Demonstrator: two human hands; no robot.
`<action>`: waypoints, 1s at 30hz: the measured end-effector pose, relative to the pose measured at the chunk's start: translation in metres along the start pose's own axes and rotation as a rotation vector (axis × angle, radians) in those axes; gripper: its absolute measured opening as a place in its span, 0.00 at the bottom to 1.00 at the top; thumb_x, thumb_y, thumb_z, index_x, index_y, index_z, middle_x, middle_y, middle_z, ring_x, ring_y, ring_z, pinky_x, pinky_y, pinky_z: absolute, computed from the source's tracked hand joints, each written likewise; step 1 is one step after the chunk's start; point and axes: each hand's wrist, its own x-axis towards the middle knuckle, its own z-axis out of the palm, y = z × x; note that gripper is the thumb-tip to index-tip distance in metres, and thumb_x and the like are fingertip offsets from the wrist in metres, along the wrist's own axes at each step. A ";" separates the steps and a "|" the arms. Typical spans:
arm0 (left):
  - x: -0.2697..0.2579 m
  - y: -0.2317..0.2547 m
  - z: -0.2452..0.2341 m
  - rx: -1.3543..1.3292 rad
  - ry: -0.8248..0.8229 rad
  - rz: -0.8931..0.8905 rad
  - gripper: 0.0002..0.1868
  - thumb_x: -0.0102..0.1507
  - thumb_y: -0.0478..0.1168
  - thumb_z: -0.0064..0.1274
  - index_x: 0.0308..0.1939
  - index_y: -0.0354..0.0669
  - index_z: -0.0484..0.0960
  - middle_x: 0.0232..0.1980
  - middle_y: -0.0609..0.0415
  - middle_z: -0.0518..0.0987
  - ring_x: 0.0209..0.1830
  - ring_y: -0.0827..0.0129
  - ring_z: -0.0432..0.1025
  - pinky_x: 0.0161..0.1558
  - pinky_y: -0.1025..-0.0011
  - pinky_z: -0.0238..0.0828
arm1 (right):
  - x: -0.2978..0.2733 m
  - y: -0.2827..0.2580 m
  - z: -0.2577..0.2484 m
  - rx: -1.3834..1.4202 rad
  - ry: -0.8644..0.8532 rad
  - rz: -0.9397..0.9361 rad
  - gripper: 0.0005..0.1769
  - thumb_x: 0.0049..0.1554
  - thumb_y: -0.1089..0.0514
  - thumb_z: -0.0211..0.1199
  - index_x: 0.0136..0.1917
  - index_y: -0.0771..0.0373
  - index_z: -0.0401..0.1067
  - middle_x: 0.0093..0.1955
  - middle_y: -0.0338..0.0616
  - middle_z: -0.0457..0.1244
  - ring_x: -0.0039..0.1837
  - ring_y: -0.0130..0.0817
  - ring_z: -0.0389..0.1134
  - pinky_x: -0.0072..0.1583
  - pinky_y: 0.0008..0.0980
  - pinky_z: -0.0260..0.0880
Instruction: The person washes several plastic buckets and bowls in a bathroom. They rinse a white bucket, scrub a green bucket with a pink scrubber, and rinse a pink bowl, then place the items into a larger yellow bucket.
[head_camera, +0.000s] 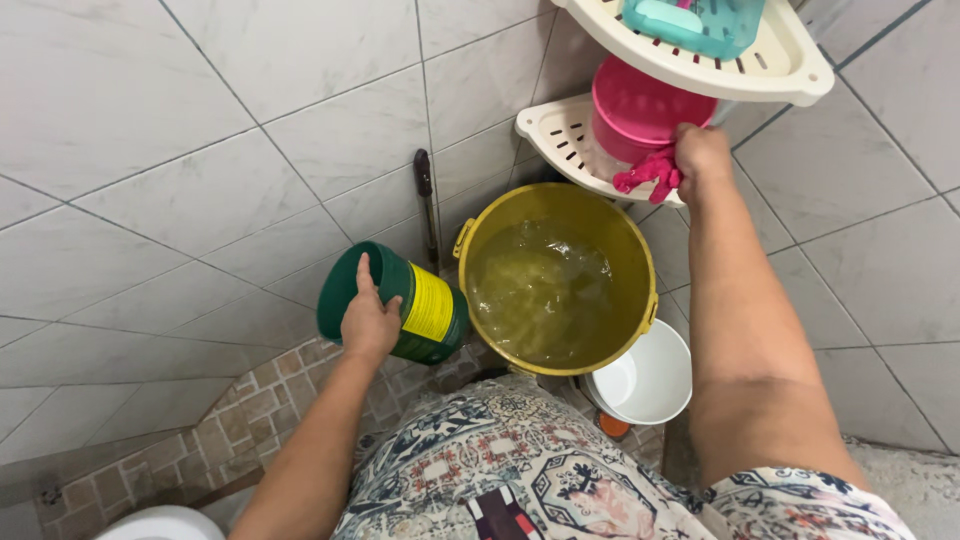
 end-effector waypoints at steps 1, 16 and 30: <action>0.000 0.000 0.001 -0.009 -0.005 -0.012 0.56 0.66 0.40 0.63 0.89 0.54 0.42 0.63 0.35 0.84 0.59 0.42 0.80 0.60 0.51 0.76 | 0.002 -0.003 0.001 0.021 -0.020 0.027 0.16 0.63 0.64 0.60 0.61 0.78 0.74 0.49 0.55 0.73 0.45 0.45 0.78 0.44 0.45 0.80; -0.003 -0.005 0.004 0.006 -0.045 -0.121 0.54 0.67 0.41 0.63 0.90 0.52 0.46 0.56 0.37 0.87 0.55 0.44 0.82 0.59 0.53 0.77 | -0.026 -0.027 0.010 -0.040 -0.045 -0.016 0.29 0.68 0.50 0.75 0.63 0.80 0.72 0.51 0.51 0.74 0.43 0.34 0.76 0.44 0.37 0.81; 0.011 -0.013 0.012 -0.098 0.017 -0.119 0.48 0.63 0.40 0.65 0.85 0.44 0.59 0.59 0.33 0.85 0.56 0.42 0.81 0.59 0.53 0.76 | -0.072 -0.025 0.086 -0.023 -0.194 -0.325 0.15 0.56 0.67 0.70 0.57 0.71 0.76 0.53 0.51 0.72 0.53 0.40 0.77 0.57 0.40 0.82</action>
